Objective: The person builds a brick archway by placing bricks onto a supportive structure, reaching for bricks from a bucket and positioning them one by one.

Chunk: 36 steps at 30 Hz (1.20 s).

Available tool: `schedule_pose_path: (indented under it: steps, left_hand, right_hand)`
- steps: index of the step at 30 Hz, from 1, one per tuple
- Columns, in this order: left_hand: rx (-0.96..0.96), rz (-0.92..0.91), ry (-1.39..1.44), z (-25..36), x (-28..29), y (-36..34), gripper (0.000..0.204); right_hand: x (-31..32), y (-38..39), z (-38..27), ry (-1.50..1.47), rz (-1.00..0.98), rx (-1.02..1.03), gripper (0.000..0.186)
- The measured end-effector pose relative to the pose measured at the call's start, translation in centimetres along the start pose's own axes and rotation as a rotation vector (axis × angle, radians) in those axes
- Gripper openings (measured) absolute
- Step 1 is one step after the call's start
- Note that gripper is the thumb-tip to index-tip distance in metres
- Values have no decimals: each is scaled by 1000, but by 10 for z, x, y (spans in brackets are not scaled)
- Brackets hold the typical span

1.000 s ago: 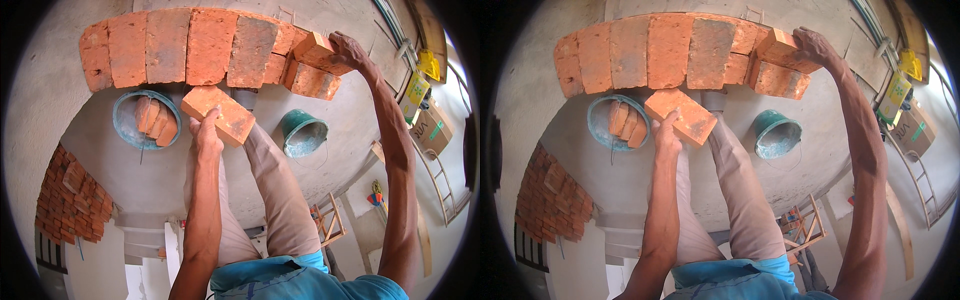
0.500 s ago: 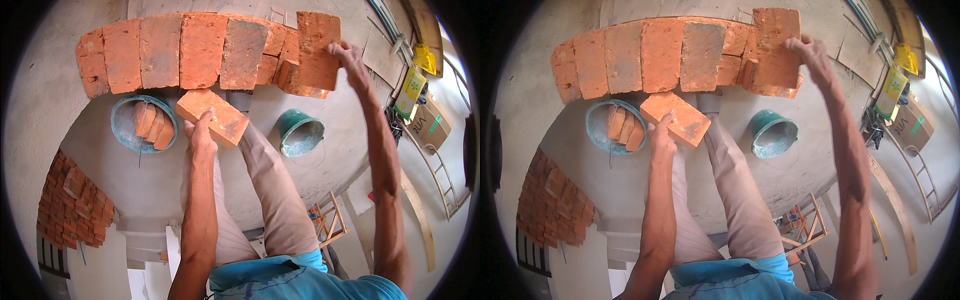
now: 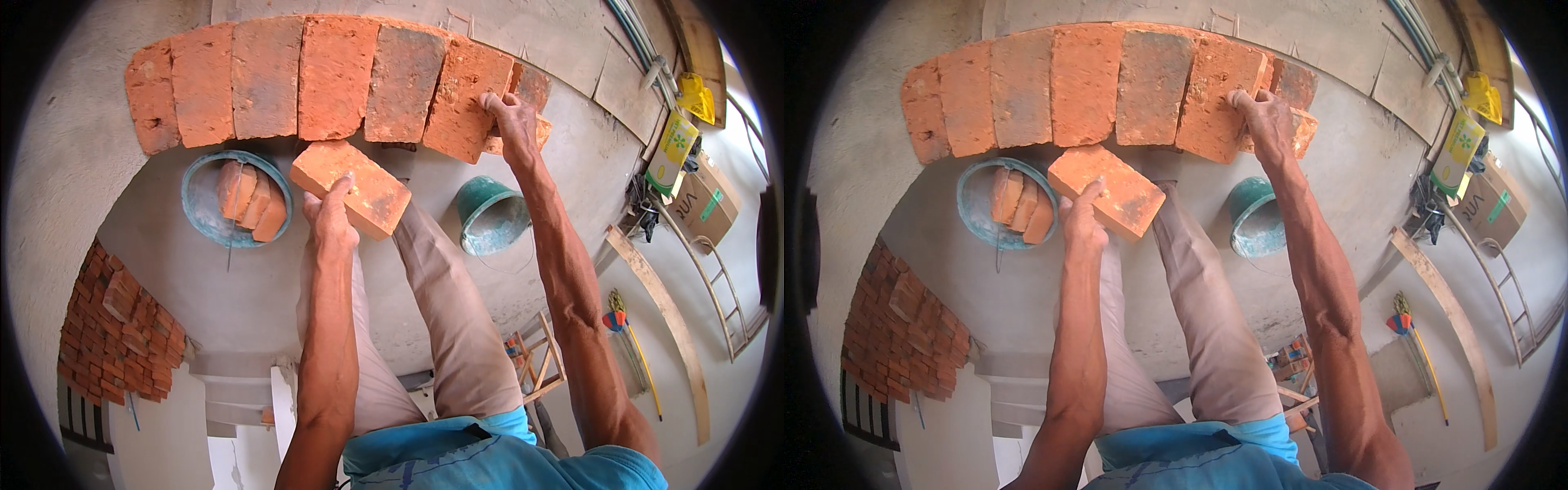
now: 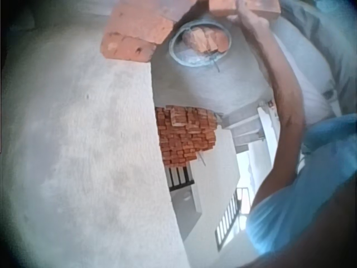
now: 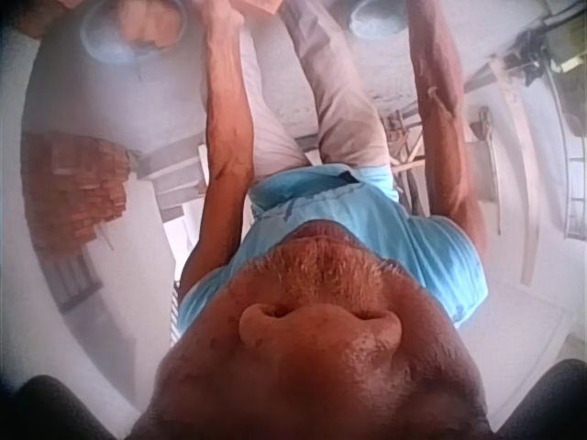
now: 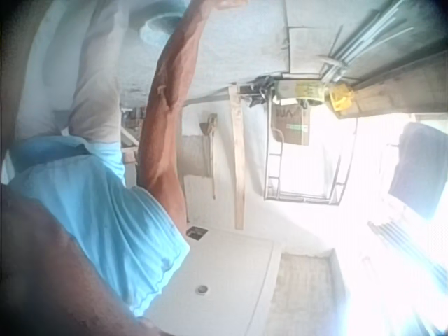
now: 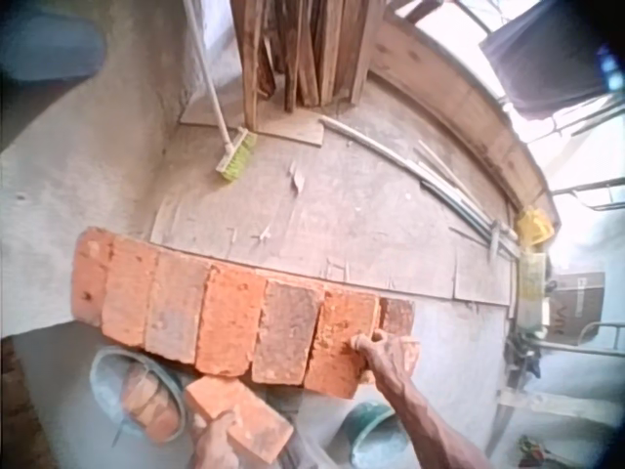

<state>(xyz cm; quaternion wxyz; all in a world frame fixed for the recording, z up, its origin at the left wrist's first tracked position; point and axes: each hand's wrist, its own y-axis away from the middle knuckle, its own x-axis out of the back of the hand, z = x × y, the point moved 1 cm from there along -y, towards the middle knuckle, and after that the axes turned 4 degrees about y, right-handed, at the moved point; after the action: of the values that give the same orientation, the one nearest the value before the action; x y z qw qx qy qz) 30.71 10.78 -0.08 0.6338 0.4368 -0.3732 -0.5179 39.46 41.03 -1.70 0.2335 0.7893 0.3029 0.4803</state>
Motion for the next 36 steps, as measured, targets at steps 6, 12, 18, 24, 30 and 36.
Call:
schedule_pose_path:
  steps: [6, 12, 18, 24, 30, 36]
  left_hand:
    - [4, 26, 4, 2, -1, 1, 64]
    - [14, 16, 2, 1, 1, 0, 66]
    - [3, 14, -3, 1, 4, -3, 65]
    - [14, 10, 19, 2, 0, -2, 63]
    - [10, 13, 14, 0, 1, -3, 61]
    - [-8, 24, 27, -2, 3, -4, 68]
  right_hand:
    - [-2, 10, -14, 99, 42, 30, 46]
    - [-2, 26, -37, 291, 95, 95, 48]
    - [-10, 32, -43, 312, 144, 60, 49]
    - [-8, 29, -42, 266, 139, 90, 50]
    - [-8, 32, -24, 62, 205, -3, 47]
    - [4, 67, -14, -326, 90, 31, 39]
